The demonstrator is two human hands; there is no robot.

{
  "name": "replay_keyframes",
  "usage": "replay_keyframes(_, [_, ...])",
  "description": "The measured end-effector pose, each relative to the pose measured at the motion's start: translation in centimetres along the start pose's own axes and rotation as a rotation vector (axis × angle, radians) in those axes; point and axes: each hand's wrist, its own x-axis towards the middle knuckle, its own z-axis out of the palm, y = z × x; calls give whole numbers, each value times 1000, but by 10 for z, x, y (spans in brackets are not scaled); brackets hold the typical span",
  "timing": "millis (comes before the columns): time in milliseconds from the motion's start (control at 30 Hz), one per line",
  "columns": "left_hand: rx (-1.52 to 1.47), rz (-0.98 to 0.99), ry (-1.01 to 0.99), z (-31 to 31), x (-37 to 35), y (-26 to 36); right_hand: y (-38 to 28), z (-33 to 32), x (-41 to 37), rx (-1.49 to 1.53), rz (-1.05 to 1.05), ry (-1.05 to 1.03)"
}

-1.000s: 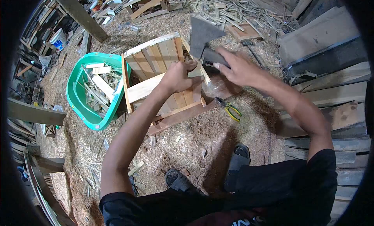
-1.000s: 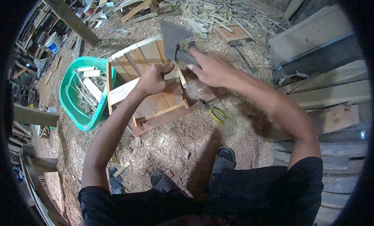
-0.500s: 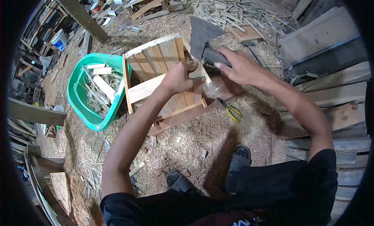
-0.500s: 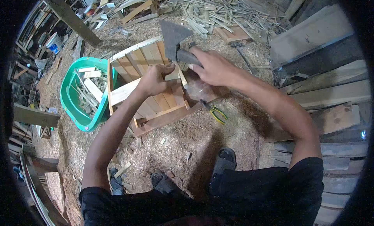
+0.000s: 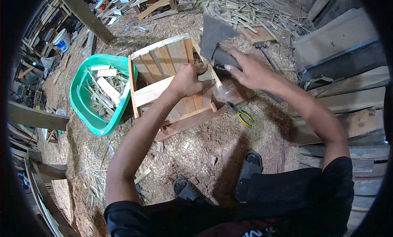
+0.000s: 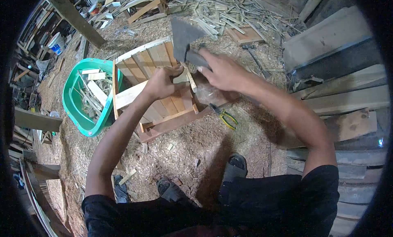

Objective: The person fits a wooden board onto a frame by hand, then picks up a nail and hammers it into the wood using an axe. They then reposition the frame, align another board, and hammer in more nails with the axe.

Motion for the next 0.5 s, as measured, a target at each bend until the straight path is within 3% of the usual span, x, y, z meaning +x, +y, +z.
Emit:
replay_keyframes(167, [-40, 73, 93, 5, 0, -7, 10, 3, 3, 68, 110, -69])
replay_keyframes(267, [-91, 109, 137, 10, 0, -10, 3, -2, 0, 24, -74, 101])
replay_keyframes(367, [-101, 126, 166, 12, -1, -12, 6, 5, -2, -25, -17, 16])
replay_keyframes(500, [-23, 54, 64, 3, -2, -2, 1, 0, 0, -12, -15, 36])
